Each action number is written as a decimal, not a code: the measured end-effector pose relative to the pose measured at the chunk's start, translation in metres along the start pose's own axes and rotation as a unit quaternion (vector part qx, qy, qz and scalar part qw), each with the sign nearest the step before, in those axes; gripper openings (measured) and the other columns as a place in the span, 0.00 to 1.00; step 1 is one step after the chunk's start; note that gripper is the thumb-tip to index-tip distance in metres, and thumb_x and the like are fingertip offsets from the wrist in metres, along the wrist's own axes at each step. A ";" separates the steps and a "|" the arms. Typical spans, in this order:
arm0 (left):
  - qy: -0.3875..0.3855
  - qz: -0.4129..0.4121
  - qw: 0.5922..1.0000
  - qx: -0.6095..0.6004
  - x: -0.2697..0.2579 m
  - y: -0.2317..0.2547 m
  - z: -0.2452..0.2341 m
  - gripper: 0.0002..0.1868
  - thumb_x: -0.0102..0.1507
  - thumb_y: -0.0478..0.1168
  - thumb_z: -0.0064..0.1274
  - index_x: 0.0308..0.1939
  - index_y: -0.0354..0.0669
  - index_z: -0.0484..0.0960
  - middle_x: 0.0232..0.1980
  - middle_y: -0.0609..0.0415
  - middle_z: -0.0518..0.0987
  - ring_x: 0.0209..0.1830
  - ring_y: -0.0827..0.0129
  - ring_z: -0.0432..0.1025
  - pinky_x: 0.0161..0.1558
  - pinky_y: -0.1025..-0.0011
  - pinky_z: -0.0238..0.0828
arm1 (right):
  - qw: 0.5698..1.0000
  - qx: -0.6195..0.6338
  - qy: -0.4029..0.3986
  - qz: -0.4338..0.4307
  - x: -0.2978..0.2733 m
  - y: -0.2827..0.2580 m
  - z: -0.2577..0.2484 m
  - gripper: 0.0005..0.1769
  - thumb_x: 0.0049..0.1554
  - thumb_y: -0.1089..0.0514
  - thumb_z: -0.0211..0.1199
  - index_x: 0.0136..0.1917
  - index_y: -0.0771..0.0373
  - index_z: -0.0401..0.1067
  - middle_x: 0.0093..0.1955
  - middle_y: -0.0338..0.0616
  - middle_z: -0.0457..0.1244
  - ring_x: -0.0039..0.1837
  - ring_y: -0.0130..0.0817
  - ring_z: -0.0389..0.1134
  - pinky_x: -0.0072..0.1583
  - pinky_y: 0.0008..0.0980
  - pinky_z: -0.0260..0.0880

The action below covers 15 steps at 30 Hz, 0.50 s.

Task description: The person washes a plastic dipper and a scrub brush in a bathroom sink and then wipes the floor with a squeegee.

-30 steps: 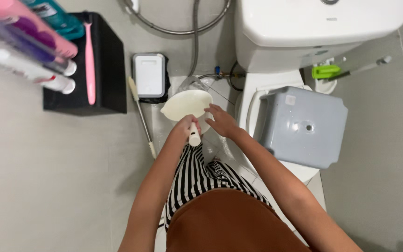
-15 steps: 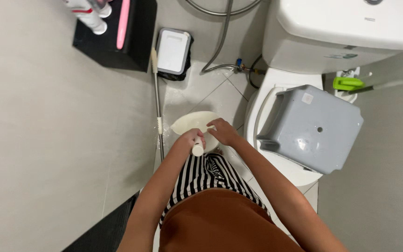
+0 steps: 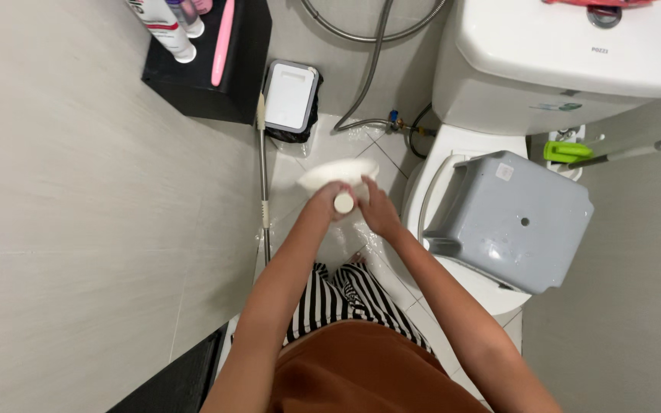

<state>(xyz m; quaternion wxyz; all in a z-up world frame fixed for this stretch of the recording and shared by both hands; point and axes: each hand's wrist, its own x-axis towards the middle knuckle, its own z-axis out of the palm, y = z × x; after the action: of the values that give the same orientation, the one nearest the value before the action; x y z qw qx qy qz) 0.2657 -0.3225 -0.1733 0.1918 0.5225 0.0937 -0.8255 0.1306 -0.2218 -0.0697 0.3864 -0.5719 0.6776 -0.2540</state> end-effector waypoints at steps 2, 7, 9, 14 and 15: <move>-0.051 -0.005 0.998 -0.044 0.001 0.012 0.011 0.08 0.68 0.40 0.46 0.44 0.39 0.68 0.29 0.52 0.73 0.21 0.68 0.71 0.24 0.70 0.75 | 0.999 0.030 0.032 -0.011 0.009 -0.020 -0.007 0.32 0.66 0.47 0.56 0.78 0.61 0.55 0.68 0.68 0.61 0.62 0.57 0.70 0.69 0.47 0.62; -0.108 -0.008 0.994 -0.031 -0.004 0.012 0.010 0.11 0.68 0.42 0.45 0.45 0.36 0.68 0.27 0.53 0.74 0.19 0.71 0.71 0.21 0.73 0.74 | 0.998 0.003 0.044 -0.039 0.006 -0.022 -0.013 0.38 0.59 0.52 0.54 0.81 0.52 0.54 0.66 0.63 0.61 0.67 0.55 0.64 0.68 0.45 0.64; -0.078 0.006 0.997 -0.029 -0.004 -0.002 0.004 0.11 0.68 0.42 0.48 0.44 0.37 0.68 0.27 0.53 0.73 0.18 0.70 0.70 0.20 0.72 0.72 | 1.000 0.004 0.018 -0.003 -0.003 -0.018 -0.013 0.37 0.61 0.49 0.55 0.81 0.50 0.54 0.68 0.63 0.58 0.68 0.55 0.62 0.70 0.45 0.62; 0.000 -0.008 1.000 0.015 -0.002 -0.045 -0.029 0.12 0.67 0.43 0.50 0.44 0.37 0.70 0.27 0.52 0.74 0.20 0.68 0.72 0.22 0.71 0.76 | 0.994 -0.052 -0.051 0.079 -0.025 -0.001 0.003 0.33 0.63 0.44 0.61 0.77 0.49 0.55 0.76 0.67 0.46 0.73 0.65 0.54 0.70 0.52 0.57; 0.009 -0.031 0.999 -0.001 -0.002 -0.054 -0.034 0.12 0.67 0.43 0.51 0.44 0.37 0.70 0.27 0.53 0.74 0.20 0.68 0.72 0.23 0.71 0.77 | 0.991 -0.059 -0.070 0.096 -0.030 0.009 0.009 0.34 0.61 0.45 0.61 0.77 0.49 0.56 0.76 0.66 0.46 0.73 0.64 0.54 0.71 0.52 0.57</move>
<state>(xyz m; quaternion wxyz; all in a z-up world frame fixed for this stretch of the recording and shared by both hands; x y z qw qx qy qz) 0.2726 -0.2603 -0.1887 0.1658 0.5266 0.1130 -0.8261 0.1340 -0.1899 -0.0748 0.4214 -0.5421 0.7145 -0.1342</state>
